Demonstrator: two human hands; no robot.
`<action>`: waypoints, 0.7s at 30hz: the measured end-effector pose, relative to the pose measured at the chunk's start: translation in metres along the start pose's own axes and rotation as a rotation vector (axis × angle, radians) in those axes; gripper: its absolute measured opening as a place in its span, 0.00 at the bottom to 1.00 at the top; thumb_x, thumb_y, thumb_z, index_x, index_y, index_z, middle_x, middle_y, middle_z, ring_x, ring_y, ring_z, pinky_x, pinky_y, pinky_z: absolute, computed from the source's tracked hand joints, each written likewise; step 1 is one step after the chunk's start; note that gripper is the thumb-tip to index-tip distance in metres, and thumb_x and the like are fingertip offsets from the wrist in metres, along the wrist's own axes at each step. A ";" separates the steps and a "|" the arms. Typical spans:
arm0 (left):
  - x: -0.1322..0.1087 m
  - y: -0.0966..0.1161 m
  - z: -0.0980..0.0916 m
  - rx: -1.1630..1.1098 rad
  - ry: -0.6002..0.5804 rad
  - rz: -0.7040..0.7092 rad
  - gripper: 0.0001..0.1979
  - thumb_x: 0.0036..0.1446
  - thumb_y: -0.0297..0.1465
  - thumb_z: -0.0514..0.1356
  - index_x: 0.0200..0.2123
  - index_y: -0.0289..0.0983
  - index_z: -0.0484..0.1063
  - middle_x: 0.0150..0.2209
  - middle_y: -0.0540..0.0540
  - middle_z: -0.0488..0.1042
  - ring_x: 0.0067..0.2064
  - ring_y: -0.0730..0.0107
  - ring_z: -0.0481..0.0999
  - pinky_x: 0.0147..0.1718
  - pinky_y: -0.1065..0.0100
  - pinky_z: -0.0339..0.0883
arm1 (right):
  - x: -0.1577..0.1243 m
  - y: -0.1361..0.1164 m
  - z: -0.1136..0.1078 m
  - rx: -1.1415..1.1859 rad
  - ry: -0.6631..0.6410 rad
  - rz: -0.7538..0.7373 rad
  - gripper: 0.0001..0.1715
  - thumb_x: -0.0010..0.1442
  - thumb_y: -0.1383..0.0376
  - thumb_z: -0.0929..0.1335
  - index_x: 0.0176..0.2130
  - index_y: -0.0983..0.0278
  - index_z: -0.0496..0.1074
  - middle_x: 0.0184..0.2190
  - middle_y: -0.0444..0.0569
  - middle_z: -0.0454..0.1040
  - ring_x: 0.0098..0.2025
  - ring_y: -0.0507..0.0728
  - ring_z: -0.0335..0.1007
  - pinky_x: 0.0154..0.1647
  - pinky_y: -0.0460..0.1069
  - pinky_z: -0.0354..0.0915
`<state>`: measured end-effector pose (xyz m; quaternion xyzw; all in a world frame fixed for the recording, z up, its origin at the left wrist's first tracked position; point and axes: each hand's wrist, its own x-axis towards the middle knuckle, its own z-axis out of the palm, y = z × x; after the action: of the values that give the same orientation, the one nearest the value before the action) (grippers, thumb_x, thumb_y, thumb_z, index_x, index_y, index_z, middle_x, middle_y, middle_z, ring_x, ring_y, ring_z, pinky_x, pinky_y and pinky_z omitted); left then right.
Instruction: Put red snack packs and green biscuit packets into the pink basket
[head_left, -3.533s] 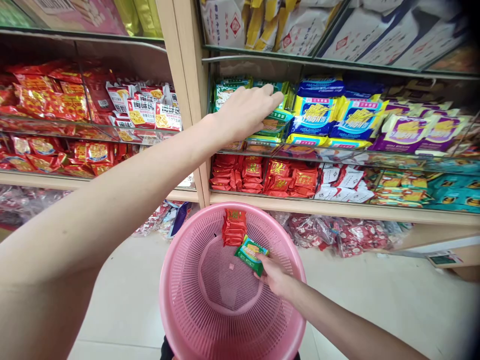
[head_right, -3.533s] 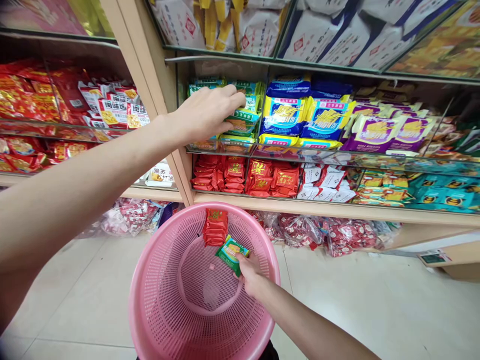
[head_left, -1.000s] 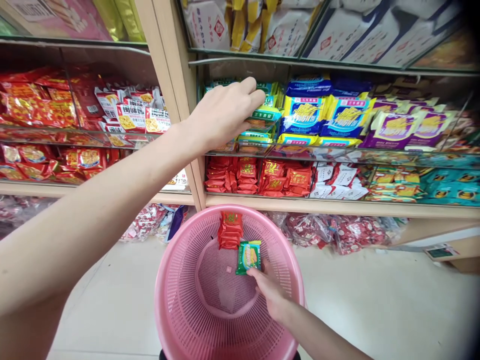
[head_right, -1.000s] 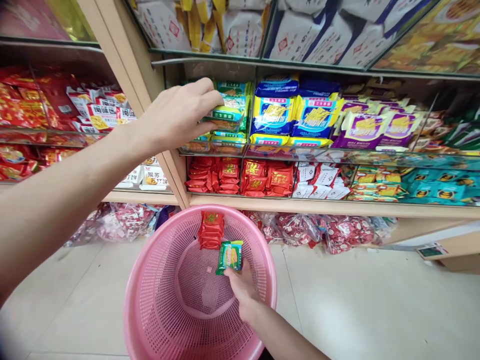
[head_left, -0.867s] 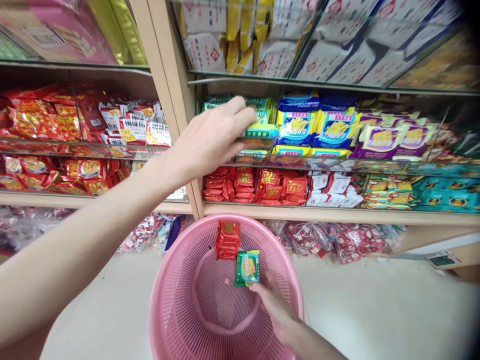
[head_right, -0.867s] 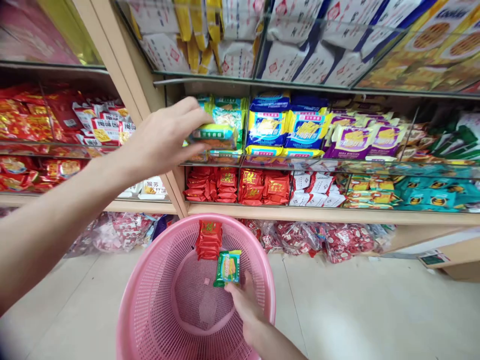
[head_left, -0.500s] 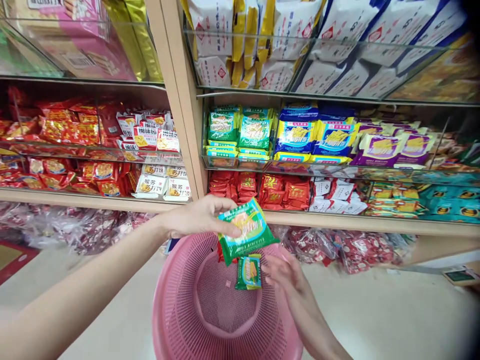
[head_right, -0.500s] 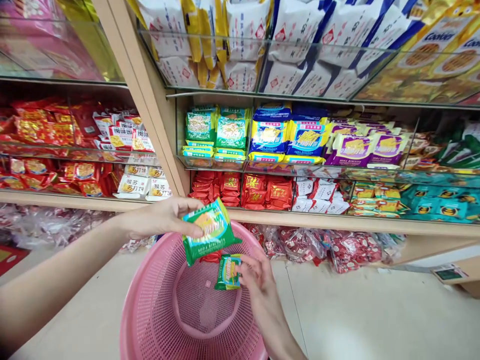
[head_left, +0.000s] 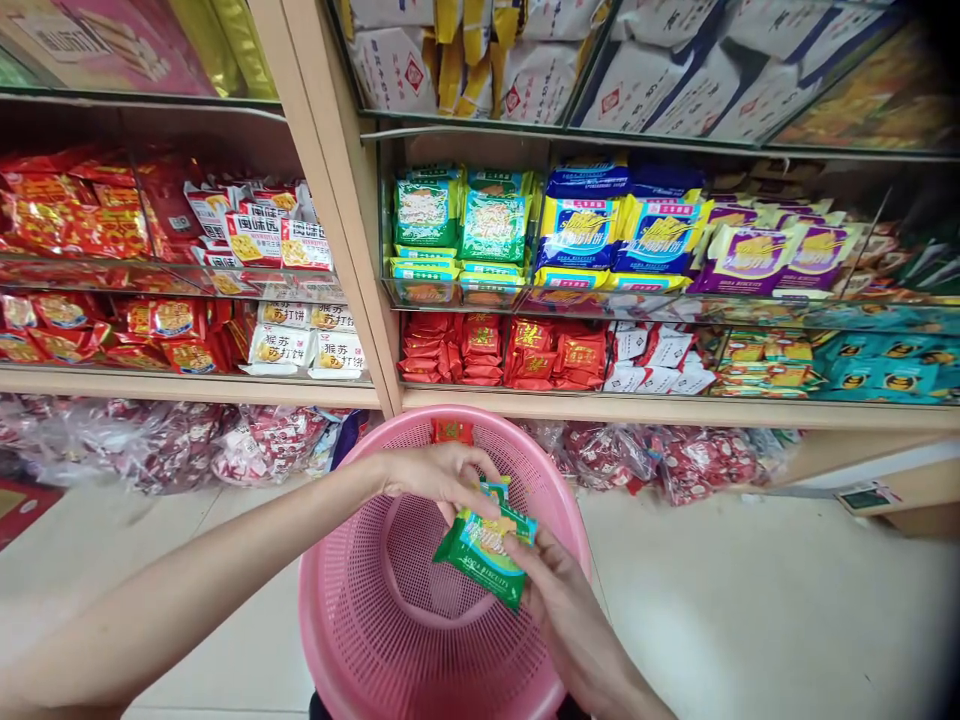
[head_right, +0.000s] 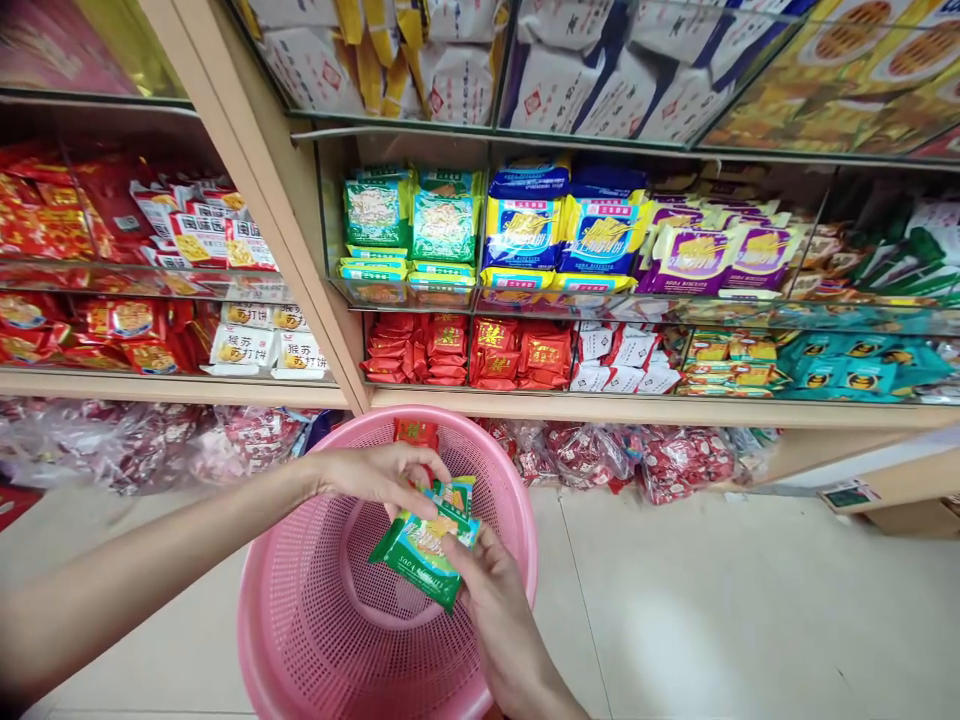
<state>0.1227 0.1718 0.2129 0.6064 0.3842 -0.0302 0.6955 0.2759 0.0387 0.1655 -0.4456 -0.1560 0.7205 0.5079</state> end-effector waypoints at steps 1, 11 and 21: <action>0.001 -0.005 0.001 -0.053 0.037 -0.014 0.30 0.37 0.43 0.72 0.43 0.38 0.68 0.31 0.51 0.71 0.32 0.73 0.73 0.29 0.71 0.68 | -0.002 0.007 -0.002 0.045 0.047 0.047 0.22 0.48 0.60 0.75 0.43 0.61 0.71 0.44 0.49 0.78 0.45 0.57 0.73 0.48 0.52 0.67; 0.039 -0.025 0.014 0.542 0.216 0.102 0.10 0.55 0.34 0.56 0.31 0.32 0.71 0.24 0.52 0.70 0.24 0.78 0.67 0.23 0.75 0.61 | 0.005 0.030 -0.016 0.322 0.302 0.269 0.24 0.38 0.66 0.78 0.35 0.65 0.69 0.31 0.49 0.79 0.31 0.53 0.73 0.34 0.47 0.70; 0.096 -0.009 0.020 1.142 0.218 0.210 0.07 0.54 0.25 0.57 0.26 0.32 0.72 0.31 0.41 0.76 0.31 0.65 0.73 0.31 0.66 0.67 | 0.036 0.042 -0.019 0.379 0.406 0.333 0.08 0.55 0.67 0.69 0.36 0.66 0.66 0.32 0.50 0.73 0.39 0.56 0.71 0.42 0.58 0.72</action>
<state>0.1957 0.1924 0.1497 0.9192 0.3145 -0.1009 0.2146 0.2628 0.0475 0.1094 -0.4972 0.1605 0.7062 0.4779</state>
